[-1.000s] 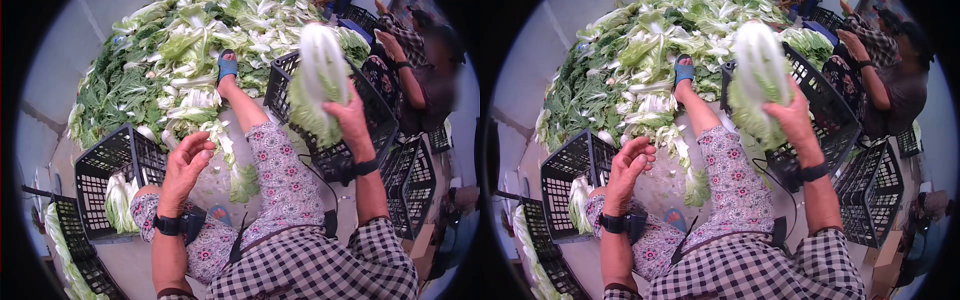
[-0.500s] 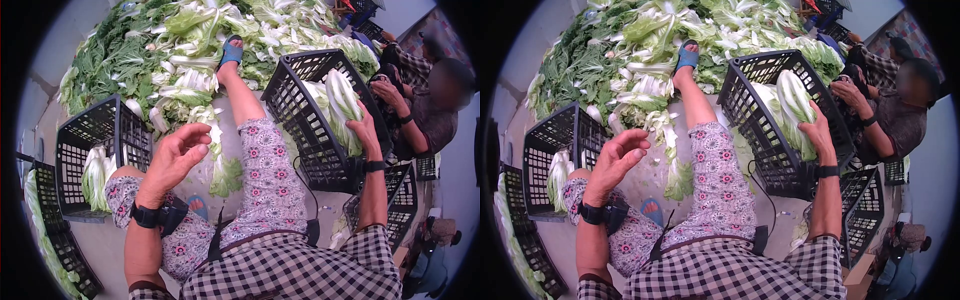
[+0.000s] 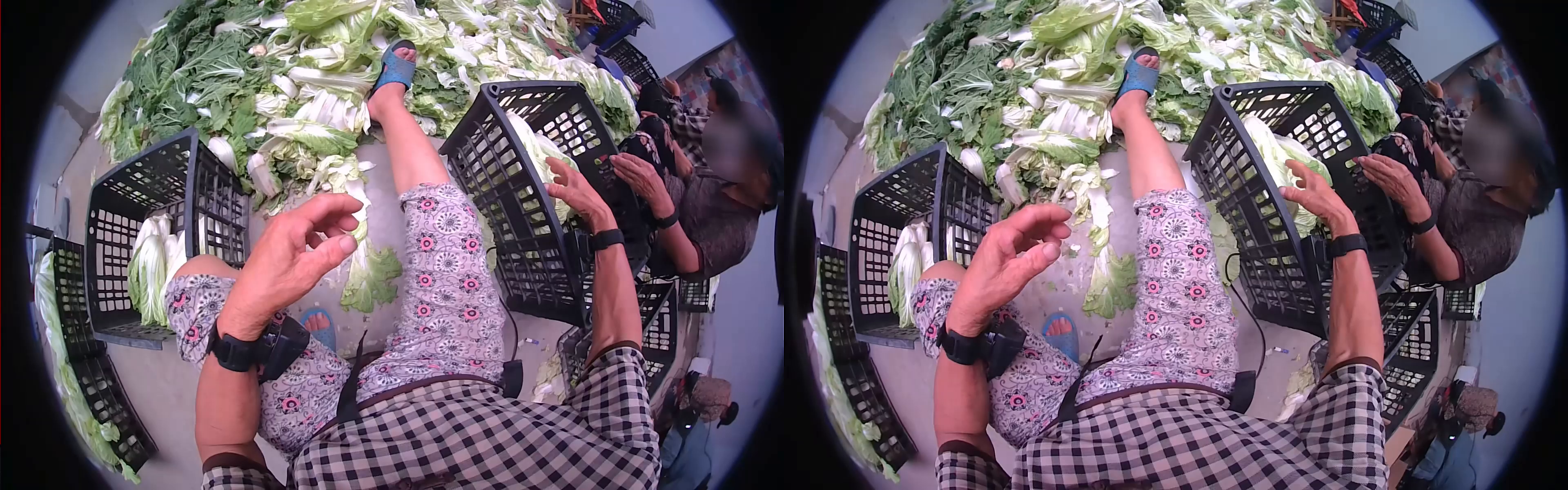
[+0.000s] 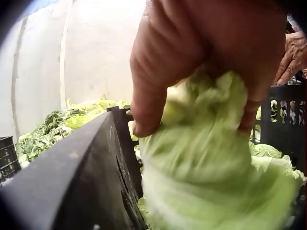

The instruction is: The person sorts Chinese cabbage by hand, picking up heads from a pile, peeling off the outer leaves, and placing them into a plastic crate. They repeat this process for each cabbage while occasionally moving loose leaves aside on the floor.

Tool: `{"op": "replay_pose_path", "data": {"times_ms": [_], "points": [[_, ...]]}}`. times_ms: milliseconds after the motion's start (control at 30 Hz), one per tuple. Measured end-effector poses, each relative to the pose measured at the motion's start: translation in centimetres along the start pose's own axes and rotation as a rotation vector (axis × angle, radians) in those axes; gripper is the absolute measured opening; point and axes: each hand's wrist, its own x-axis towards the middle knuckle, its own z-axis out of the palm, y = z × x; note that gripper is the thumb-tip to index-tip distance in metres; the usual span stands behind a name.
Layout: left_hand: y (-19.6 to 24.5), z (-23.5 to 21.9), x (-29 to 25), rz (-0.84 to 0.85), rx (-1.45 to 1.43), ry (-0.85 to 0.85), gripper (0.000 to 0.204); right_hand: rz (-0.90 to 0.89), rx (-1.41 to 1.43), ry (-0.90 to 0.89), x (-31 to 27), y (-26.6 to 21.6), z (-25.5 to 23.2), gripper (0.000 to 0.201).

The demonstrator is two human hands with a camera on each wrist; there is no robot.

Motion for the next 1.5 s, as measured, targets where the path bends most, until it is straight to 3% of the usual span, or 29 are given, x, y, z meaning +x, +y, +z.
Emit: {"op": "replay_pose_path", "data": {"times_ms": [100, 200, 333, 433, 567, 633, 767, 867, 967, 1100, 1233, 1367, 1500], "points": [[0.0, 0.0, -0.1, -0.005, -0.011, 0.0, 0.043, 0.006, -0.006, -0.068, -0.1, -0.2, -0.2, 0.076], [-0.2, 0.0, 0.0, 0.001, -0.024, -0.002, 0.043, -0.031, 0.064, -0.024, -1.1, -1.1, 0.1, 0.069], [-0.1, -0.2, -0.2, 0.007, -0.03, 0.001, 0.044, -0.184, -0.069, 0.231, -2.7, -3.3, 0.0, 0.057], [-0.5, 0.1, -0.2, 0.08, -0.016, 0.043, 0.039, -0.286, 0.062, 0.281, -6.3, -9.2, 2.5, 0.054], [-0.5, -0.1, -0.2, 0.032, -0.049, -0.005, 0.043, -0.378, 0.04, -0.015, -10.8, -13.6, 8.1, 0.049], [-0.2, -0.3, -0.4, 0.105, -0.119, 0.01, 0.043, -0.466, -0.06, -0.094, -10.5, -13.2, 11.4, 0.048], [1.4, -4.1, -2.5, 0.203, -0.166, 0.159, 0.042, -0.54, -0.232, -0.116, -8.5, -11.2, 16.0, 0.048], [2.0, -9.9, -6.4, 0.217, -0.009, 0.442, 0.039, -0.493, -0.259, -0.067, -7.9, -11.2, 16.9, 0.051], [0.6, -15.6, -11.0, 0.109, 0.118, 0.68, 0.04, -0.471, -0.315, -0.041, -6.6, -10.9, 17.8, 0.05], [-6.2, -21.6, -15.9, -0.224, 0.132, 0.85, 0.046, -0.527, -0.379, -0.073, -5.5, -11.8, 18.2, 0.048], [-11.0, -24.4, -17.5, -0.428, 0.161, 0.831, 0.043, -0.531, -0.419, -0.048, -5.5, -11.6, 18.5, 0.047], [-15.3, -27.2, -17.5, -0.557, 0.138, 0.942, 0.044, -0.537, -0.445, -0.029, -5.6, -11.7, 18.5, 0.047], [-17.7, -28.7, -15.7, -0.631, 0.386, 0.719, 0.05, -0.539, -0.521, -0.008, -5.1, -11.9, 19.0, 0.045]]}}
